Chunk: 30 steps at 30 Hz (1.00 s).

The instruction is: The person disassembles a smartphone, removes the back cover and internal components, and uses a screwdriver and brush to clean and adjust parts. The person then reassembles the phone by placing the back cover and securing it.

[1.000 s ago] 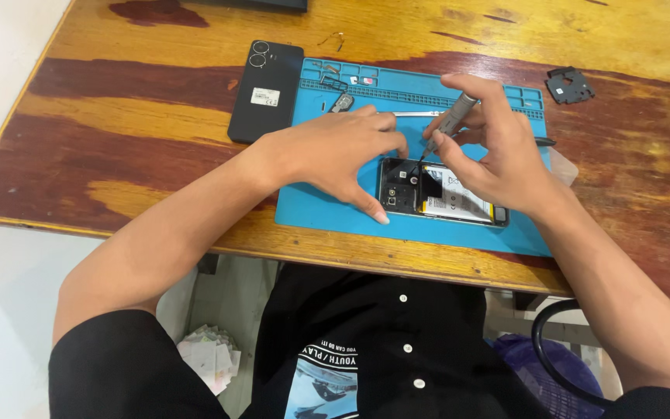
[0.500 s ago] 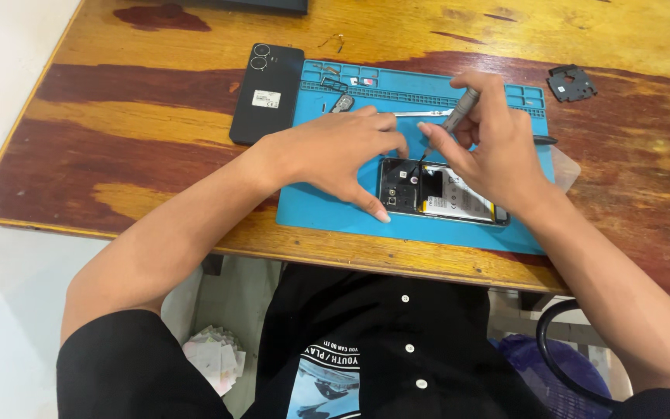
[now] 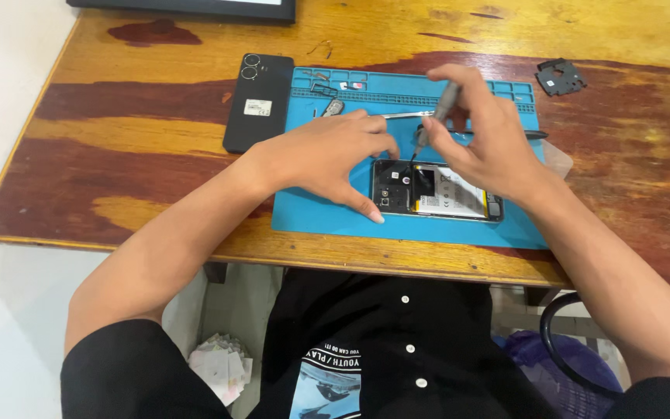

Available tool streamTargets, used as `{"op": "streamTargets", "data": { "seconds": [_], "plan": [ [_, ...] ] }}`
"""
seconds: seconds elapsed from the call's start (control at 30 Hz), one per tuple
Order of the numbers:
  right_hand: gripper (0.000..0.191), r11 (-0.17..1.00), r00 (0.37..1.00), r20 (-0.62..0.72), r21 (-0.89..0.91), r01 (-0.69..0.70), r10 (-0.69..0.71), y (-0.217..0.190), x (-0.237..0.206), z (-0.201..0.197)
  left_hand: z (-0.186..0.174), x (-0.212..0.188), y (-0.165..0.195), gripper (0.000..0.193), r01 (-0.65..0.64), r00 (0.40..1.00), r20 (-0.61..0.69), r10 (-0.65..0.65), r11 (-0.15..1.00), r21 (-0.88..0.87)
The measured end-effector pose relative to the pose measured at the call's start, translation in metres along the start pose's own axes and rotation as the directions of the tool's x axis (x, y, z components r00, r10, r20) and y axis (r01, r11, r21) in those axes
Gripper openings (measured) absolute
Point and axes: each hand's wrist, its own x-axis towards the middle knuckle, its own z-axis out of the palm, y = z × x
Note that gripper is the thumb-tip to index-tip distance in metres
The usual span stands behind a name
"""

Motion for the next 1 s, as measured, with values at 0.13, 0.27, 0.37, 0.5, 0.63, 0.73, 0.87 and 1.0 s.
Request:
{"op": "streamTargets", "data": {
  "seconds": [0.13, 0.27, 0.37, 0.5, 0.63, 0.73, 0.87, 1.0],
  "plan": [
    [0.057, 0.996, 0.996, 0.017, -0.042, 0.083, -0.082, 0.001, -0.002, 0.000, 0.000, 0.001, 0.002, 0.082, 0.019, 1.000, 0.019, -0.019, 0.999, 0.027],
    [0.055, 0.995, 0.995, 0.011, 0.025, 0.096, -0.096, -0.001, -0.003, -0.001, 0.001, 0.001, 0.000, 0.082, 0.009, 1.000, 0.020, -0.010, 1.000, 0.010],
    [0.049, 0.967, 0.967, 0.038, -0.025, 0.253, -0.252, 0.001, -0.003, -0.005, 0.006, 0.002, -0.002, 0.086, -0.008, 0.999, -0.038, 0.009, 1.000, 0.028],
    [0.035, 0.973, 0.974, -0.052, -0.079, 0.215, -0.219, 0.002, -0.005, -0.005, 0.018, 0.008, -0.003, 0.085, -0.142, 0.971, -0.213, 0.105, 0.976, -0.165],
    [0.024, 0.972, 0.970, -0.102, -0.109, 0.209, -0.220, 0.004, -0.007, -0.008, 0.023, 0.016, -0.006, 0.052, -0.142, 0.947, -0.320, -0.022, 0.865, -0.481],
    [0.021, 0.968, 0.966, -0.116, -0.126, 0.216, -0.231, 0.004, -0.008, -0.007, 0.020, 0.017, -0.009, 0.051, -0.026, 0.943, -0.295, -0.153, 0.851, -0.525],
    [0.020, 0.963, 0.960, -0.119, -0.132, 0.237, -0.252, 0.003, -0.009, -0.005, 0.022, 0.019, -0.006, 0.029, -0.037, 0.938, -0.307, -0.160, 0.835, -0.549],
    [0.016, 0.957, 0.960, -0.133, -0.185, 0.222, -0.248, 0.003, -0.009, -0.006, 0.022, 0.019, -0.010, 0.036, -0.081, 0.930, -0.337, -0.144, 0.816, -0.572]
  ]
}}
